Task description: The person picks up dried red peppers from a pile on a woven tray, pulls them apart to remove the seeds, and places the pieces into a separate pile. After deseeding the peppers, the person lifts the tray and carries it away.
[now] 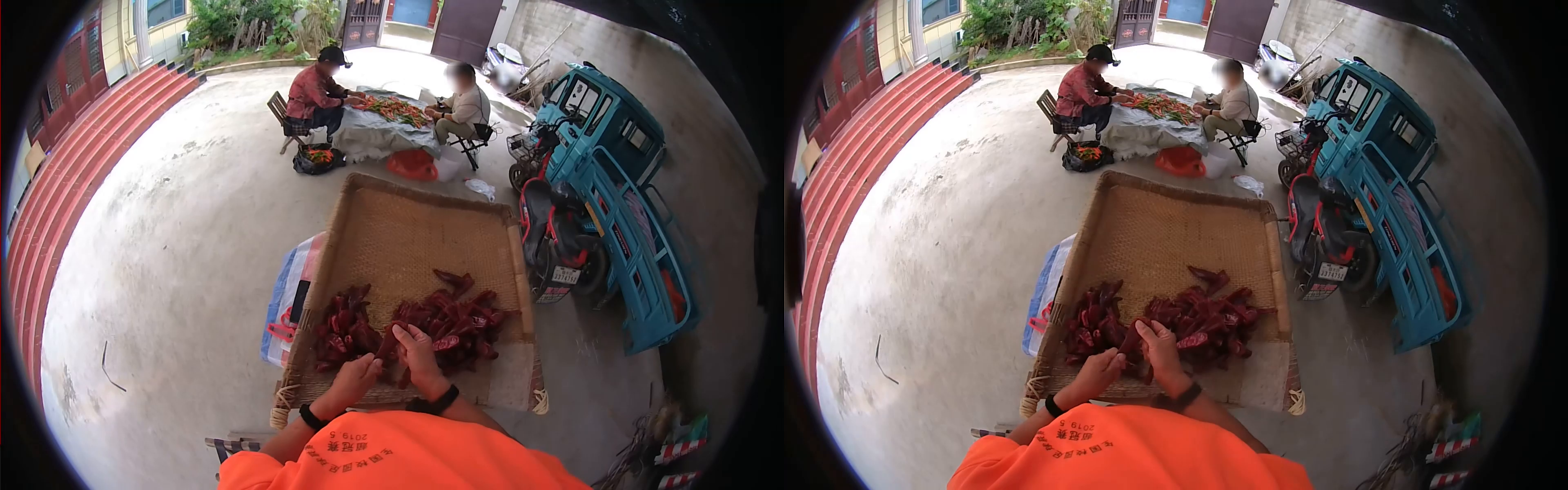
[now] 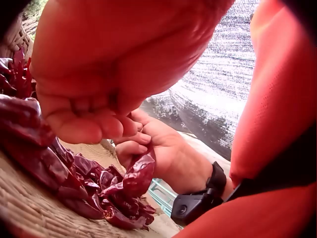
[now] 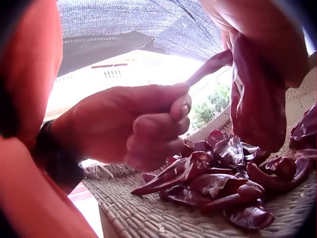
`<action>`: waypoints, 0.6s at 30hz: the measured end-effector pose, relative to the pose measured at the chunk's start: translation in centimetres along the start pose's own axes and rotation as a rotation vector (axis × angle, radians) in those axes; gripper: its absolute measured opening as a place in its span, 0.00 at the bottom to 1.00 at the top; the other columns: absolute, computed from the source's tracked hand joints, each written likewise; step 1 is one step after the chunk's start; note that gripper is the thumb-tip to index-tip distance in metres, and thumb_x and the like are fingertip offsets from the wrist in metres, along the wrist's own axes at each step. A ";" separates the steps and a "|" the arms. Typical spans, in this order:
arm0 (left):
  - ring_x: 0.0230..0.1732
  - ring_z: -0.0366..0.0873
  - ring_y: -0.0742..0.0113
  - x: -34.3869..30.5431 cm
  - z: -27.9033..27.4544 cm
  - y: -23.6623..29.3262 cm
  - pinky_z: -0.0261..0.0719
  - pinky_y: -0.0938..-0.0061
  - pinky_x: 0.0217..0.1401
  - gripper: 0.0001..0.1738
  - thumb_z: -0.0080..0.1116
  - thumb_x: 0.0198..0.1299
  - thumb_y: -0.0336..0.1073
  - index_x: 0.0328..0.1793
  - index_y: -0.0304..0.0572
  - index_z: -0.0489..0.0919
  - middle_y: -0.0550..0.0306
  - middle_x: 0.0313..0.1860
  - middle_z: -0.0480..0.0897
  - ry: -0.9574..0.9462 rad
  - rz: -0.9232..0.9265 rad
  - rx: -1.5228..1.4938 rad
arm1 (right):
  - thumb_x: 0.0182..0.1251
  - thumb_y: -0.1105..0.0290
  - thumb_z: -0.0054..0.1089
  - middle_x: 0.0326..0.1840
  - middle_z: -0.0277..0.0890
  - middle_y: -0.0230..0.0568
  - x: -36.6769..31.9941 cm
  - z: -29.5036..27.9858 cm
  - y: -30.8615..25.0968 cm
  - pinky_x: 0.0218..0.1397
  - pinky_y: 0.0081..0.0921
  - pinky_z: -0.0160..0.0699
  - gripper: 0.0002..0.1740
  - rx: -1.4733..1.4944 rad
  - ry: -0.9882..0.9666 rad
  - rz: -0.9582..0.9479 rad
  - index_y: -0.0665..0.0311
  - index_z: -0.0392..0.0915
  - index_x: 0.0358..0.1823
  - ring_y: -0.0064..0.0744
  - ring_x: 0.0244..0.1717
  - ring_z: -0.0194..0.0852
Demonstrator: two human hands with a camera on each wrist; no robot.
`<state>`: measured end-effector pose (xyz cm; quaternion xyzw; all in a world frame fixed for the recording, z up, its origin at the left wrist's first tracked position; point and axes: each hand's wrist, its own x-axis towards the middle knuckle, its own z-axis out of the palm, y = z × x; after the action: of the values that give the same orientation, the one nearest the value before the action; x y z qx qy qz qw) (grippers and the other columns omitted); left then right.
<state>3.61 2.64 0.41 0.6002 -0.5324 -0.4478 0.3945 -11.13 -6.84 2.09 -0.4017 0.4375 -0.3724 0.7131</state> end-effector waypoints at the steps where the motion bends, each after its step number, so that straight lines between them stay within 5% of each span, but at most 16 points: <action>1: 0.27 0.79 0.50 -0.1 -0.1 -0.2 0.75 0.63 0.33 0.15 0.47 0.73 0.39 0.38 0.37 0.76 0.47 0.24 0.77 0.000 0.022 0.015 | 0.73 0.60 0.59 0.17 0.62 0.19 0.2 -0.1 -0.3 0.16 0.16 0.48 0.09 0.077 0.036 -0.005 0.53 0.74 0.35 0.11 0.13 0.51; 7: 0.26 0.78 0.55 -1.1 -0.6 -0.5 0.74 0.65 0.31 0.16 0.50 0.73 0.40 0.36 0.35 0.76 0.48 0.24 0.77 0.031 -0.004 -0.114 | 0.75 0.58 0.56 0.16 0.59 0.22 1.2 0.4 -2.8 0.15 0.19 0.50 0.12 0.142 0.116 -0.029 0.53 0.70 0.33 0.16 0.10 0.50; 9: 0.28 0.80 0.53 -0.8 -1.0 0.2 0.74 0.64 0.33 0.15 0.51 0.72 0.40 0.37 0.35 0.76 0.47 0.25 0.78 0.033 -0.068 -0.108 | 0.74 0.58 0.57 0.16 0.59 0.22 1.9 -0.3 -3.2 0.15 0.19 0.52 0.11 -0.033 0.131 -0.084 0.53 0.72 0.35 0.15 0.11 0.50; 12: 0.31 0.80 0.52 -0.8 -0.6 -0.2 0.75 0.63 0.34 0.13 0.52 0.71 0.39 0.39 0.35 0.77 0.46 0.27 0.80 0.071 0.074 -0.050 | 0.74 0.59 0.58 0.18 0.60 0.22 3.7 -4.0 -3.9 0.17 0.18 0.55 0.10 -0.241 0.195 -0.226 0.56 0.74 0.39 0.13 0.14 0.53; 15: 0.26 0.74 0.69 -0.6 -0.2 -1.2 0.73 0.71 0.31 0.13 0.54 0.71 0.38 0.36 0.35 0.77 0.59 0.24 0.76 0.027 0.137 0.039 | 0.74 0.62 0.57 0.22 0.62 0.23 3.7 -6.4 -5.0 0.23 0.17 0.56 0.11 -0.638 0.398 -0.392 0.62 0.74 0.46 0.11 0.22 0.55; 16: 0.28 0.75 0.67 -0.6 0.0 -1.3 0.74 0.70 0.32 0.12 0.54 0.71 0.38 0.38 0.36 0.78 0.58 0.26 0.77 0.016 0.134 0.045 | 0.75 0.63 0.56 0.24 0.62 0.23 3.6 -6.8 -5.2 0.26 0.16 0.56 0.12 -0.811 0.485 -0.448 0.64 0.74 0.50 0.11 0.24 0.55; 18: 0.31 0.77 0.64 -0.3 0.4 -1.1 0.75 0.68 0.35 0.11 0.56 0.70 0.38 0.41 0.36 0.79 0.56 0.30 0.80 -0.008 0.135 0.060 | 0.74 0.62 0.57 0.25 0.63 0.23 3.7 -7.4 -4.5 0.24 0.16 0.59 0.13 -0.664 0.472 -0.475 0.64 0.74 0.50 0.11 0.24 0.57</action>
<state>3.54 3.08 -0.72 0.5727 -0.5865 -0.4063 0.4037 -17.47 -13.73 2.75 -0.6013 0.5791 -0.4464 0.3222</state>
